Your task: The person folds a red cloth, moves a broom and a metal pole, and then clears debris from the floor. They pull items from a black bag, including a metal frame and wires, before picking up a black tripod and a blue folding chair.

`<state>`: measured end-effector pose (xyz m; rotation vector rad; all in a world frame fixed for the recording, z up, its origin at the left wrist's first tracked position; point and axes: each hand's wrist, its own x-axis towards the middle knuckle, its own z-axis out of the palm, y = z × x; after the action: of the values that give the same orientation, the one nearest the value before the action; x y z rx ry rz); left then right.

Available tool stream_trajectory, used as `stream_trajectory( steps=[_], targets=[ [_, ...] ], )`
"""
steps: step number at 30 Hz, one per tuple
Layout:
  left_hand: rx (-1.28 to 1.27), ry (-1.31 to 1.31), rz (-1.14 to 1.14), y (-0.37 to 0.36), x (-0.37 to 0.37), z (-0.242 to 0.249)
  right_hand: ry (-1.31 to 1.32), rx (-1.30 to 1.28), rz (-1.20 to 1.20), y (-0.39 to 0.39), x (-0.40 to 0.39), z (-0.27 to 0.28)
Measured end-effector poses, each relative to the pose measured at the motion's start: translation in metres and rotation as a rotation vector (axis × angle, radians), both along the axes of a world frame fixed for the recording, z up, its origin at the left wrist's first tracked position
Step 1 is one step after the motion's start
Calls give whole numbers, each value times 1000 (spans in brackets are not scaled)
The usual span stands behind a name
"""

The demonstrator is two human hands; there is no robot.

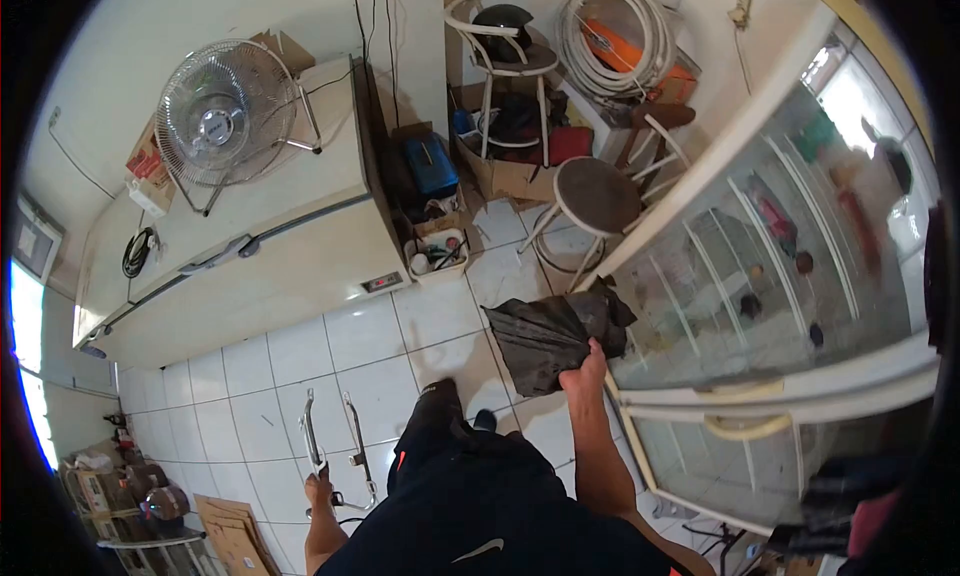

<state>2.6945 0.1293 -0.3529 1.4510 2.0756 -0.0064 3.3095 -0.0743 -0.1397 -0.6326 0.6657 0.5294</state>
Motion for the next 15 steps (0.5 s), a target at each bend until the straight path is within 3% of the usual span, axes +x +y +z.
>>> stream_trajectory(
  steps=[1,3,5,8,13,15],
  targets=[
    [4,34,-68,-1,28,23,1,45,20,21,28,-6],
    [-21,37,41,8,30,-36,5,41,62,66,76,-12],
    [-35,75,92,19,52,-62,-34,50,111,118,118,-6],
    [-42,235,-110,30,111,-38,-29,18,123,186,187,-16],
    [-50,207,14,62,202,-12,13,-80,157,278,286,-16],
    [-23,146,164,84,240,12,20,-85,196,318,325,-1]
  ],
)
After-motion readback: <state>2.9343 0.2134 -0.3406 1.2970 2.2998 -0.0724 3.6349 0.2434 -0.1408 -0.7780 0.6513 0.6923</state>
